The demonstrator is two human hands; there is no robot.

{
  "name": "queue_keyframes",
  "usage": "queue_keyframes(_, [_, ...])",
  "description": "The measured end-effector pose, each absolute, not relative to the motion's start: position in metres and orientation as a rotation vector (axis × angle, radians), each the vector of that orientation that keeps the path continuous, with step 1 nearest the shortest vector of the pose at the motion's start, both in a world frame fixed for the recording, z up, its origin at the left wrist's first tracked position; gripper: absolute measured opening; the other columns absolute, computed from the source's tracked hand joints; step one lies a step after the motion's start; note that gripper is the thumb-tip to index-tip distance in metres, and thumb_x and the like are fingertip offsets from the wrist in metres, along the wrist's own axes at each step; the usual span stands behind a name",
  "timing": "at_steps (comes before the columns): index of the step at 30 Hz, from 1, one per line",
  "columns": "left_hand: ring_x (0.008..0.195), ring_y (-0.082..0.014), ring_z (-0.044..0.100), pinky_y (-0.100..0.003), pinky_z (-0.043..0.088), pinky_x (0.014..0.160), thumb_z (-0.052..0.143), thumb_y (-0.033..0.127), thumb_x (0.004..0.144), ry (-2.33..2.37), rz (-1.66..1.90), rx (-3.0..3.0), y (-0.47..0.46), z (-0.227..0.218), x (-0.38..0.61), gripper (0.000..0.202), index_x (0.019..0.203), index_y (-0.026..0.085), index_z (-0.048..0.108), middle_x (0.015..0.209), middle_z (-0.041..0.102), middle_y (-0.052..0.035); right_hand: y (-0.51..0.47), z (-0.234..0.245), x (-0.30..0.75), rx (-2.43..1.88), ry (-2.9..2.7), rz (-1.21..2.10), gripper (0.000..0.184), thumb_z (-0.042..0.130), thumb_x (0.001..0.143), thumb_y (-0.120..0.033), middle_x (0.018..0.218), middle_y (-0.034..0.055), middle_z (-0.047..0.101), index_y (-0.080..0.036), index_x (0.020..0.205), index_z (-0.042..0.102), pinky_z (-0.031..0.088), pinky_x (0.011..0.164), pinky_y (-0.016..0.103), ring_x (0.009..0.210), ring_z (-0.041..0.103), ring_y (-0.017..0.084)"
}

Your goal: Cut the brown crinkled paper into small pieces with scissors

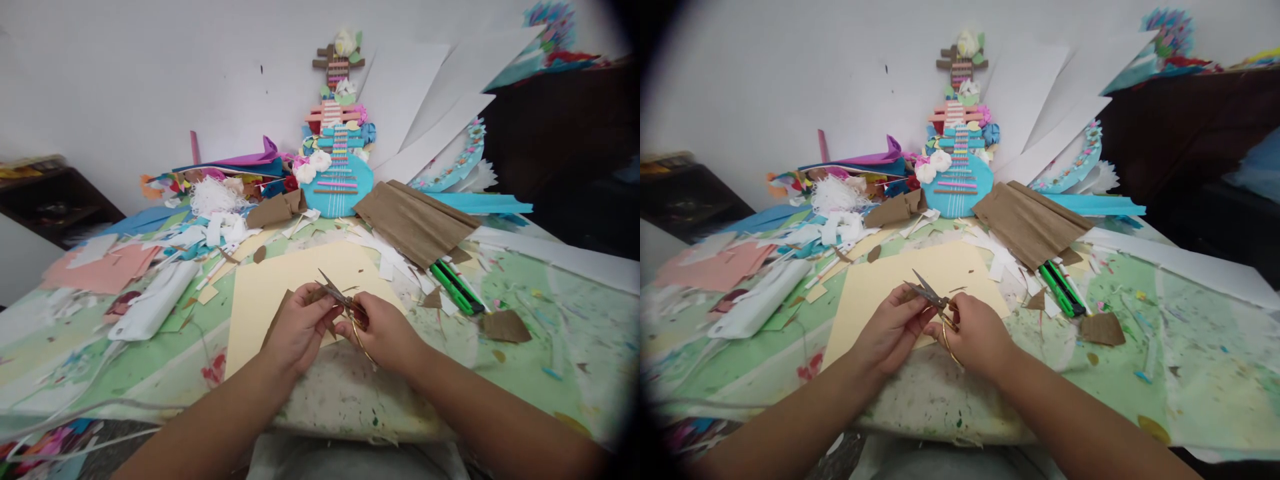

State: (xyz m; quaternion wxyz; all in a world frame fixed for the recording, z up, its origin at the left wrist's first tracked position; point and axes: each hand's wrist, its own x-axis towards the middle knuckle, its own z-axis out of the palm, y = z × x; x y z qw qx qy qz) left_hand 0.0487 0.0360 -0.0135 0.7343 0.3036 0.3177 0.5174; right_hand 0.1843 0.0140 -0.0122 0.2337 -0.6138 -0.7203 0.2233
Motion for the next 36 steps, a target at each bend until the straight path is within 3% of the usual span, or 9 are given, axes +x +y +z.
queue_keyframes(18, [0.064,-0.0081,0.056,-0.021,0.045,0.065,0.065,0.009,0.060,0.787,1.050,0.760,0.035,-0.009,0.042,0.018,0.074,0.015,0.055,0.070,0.061,0.0009,0.013,-0.014,0.189,-1.624,-2.027,0.655,0.033,0.054,0.065,-0.048,0.060,-0.0019,0.047,-0.019,0.068,0.040,0.022,0.047,0.022,0.052,0.036,0.010])
queue_keyframes(27, [0.065,-0.0127,0.058,-0.027,0.047,0.065,0.058,0.022,0.069,0.803,0.948,0.796,0.034,-0.007,0.036,0.013,0.078,0.014,0.055,0.073,0.063,-0.0042,0.012,-0.015,0.192,-1.674,-2.029,0.635,0.033,0.056,0.063,-0.048,0.062,0.0000,0.049,-0.019,0.069,0.042,0.020,0.046,0.023,0.053,0.037,0.010])
queue_keyframes(36, [0.061,-0.0108,0.058,-0.025,0.048,0.062,0.061,0.020,0.066,0.887,1.048,0.793,0.036,-0.008,0.037,0.011,0.071,0.014,0.054,0.068,0.062,-0.0013,0.011,-0.013,0.195,-1.706,-2.022,0.637,0.037,0.057,0.061,-0.052,0.062,0.0000,0.050,-0.019,0.068,0.041,0.021,0.047,0.023,0.054,0.037,0.010])
